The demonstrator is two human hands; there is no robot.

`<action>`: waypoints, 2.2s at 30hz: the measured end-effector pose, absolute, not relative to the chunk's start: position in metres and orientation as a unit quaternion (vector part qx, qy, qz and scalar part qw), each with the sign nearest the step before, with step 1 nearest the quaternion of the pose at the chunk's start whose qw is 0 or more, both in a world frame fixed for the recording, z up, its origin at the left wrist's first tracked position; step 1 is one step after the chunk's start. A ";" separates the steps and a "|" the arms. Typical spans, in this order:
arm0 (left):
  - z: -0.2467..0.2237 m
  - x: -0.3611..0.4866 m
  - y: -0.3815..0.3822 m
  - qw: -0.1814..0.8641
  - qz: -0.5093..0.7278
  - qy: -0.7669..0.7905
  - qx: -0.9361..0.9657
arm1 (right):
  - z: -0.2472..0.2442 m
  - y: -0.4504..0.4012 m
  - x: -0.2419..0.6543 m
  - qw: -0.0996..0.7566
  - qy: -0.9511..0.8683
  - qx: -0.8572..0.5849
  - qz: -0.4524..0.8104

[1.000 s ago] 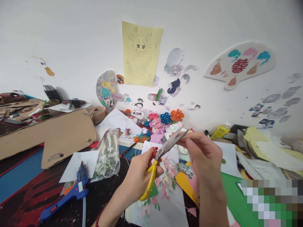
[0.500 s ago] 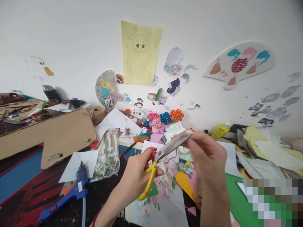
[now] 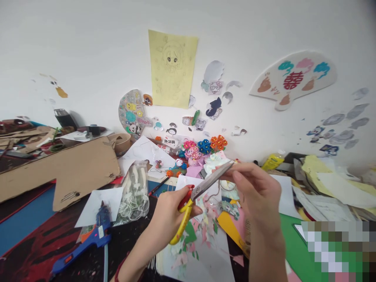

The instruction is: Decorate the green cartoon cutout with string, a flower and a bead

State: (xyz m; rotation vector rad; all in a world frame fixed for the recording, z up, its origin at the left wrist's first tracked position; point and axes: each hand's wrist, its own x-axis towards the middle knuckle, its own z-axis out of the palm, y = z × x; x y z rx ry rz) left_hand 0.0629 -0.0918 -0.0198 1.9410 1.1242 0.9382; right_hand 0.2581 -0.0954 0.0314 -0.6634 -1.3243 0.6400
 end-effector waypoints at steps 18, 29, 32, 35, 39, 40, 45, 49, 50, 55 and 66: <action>0.041 0.116 -0.051 0.430 0.523 0.231 0.699 | 0.038 -0.097 0.266 0.767 -0.526 -0.313 0.191; 0.030 0.123 -0.052 0.568 0.546 0.105 0.606 | 0.035 -0.099 0.252 0.763 -0.541 -0.324 0.144; 0.034 0.117 -0.050 0.552 0.570 0.122 0.596 | 0.034 -0.096 0.249 0.764 -0.540 -0.320 0.148; 0.034 0.115 -0.047 0.538 0.595 0.126 0.584 | 0.032 -0.093 0.246 0.760 -0.546 -0.316 0.157; 0.030 0.116 -0.042 0.544 0.610 0.115 0.564 | 0.031 -0.092 0.246 0.750 -0.555 -0.316 0.173; 0.029 0.116 -0.042 0.550 0.612 0.113 0.557 | 0.031 -0.093 0.246 0.743 -0.561 -0.319 0.180; 0.029 0.114 -0.041 0.581 0.612 0.094 0.528 | 0.034 -0.096 0.254 0.692 -0.594 -0.325 0.251; 0.032 0.109 -0.043 0.588 0.619 0.076 0.515 | 0.031 -0.090 0.263 0.639 -0.632 -0.303 0.319; 0.033 0.108 -0.044 0.591 0.620 0.074 0.512 | 0.029 -0.087 0.265 0.628 -0.641 -0.296 0.328; 0.038 0.104 -0.051 0.594 0.620 0.078 0.507 | 0.019 -0.073 0.260 0.655 -0.651 -0.304 0.236; 0.040 0.104 -0.056 0.624 0.587 0.075 0.510 | 0.019 -0.081 0.242 0.780 -0.551 -0.280 0.102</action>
